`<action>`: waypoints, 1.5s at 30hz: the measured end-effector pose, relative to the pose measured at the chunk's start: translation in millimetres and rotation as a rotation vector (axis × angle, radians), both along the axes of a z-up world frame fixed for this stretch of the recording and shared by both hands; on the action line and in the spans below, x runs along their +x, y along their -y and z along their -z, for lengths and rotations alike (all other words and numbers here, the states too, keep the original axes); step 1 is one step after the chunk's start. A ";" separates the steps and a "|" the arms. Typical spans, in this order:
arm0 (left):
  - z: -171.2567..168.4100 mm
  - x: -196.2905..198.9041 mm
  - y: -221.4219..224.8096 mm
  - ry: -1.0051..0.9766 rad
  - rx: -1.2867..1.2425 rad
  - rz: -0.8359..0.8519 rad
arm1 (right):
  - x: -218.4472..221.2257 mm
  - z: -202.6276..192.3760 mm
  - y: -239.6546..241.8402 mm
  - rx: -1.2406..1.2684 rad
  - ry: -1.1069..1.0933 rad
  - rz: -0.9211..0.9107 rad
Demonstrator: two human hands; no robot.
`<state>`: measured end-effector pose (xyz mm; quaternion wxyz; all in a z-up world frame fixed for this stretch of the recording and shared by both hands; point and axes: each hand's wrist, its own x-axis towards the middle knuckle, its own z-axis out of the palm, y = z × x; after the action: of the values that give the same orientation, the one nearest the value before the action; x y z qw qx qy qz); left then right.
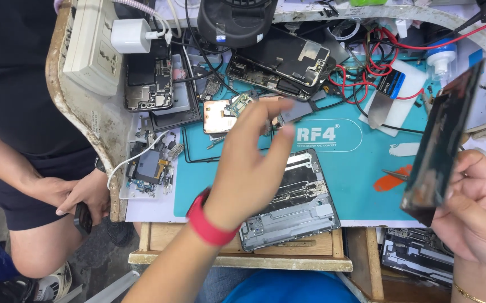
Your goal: Assembling and preparing the screen and internal frame of a foldable smartphone.
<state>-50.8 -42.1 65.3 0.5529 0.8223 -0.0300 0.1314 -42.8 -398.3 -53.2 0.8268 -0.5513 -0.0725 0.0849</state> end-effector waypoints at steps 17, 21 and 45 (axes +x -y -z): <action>35.8 -69.1 -4.5 0.086 0.469 0.084 | 5.3 -26.4 -45.1 0.612 -0.377 -0.579; 35.7 -67.9 4.4 0.126 0.429 0.101 | 2.9 -23.5 -40.4 0.541 -0.410 -0.634; 0.6 -85.8 73.3 -0.472 -0.637 0.033 | -72.9 34.0 -60.6 0.775 -0.263 -0.447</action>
<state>-136.6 -115.3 64.7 0.7741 0.6165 0.1270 -0.0674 -115.7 -337.6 -87.2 0.9354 -0.1570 -0.1104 0.2970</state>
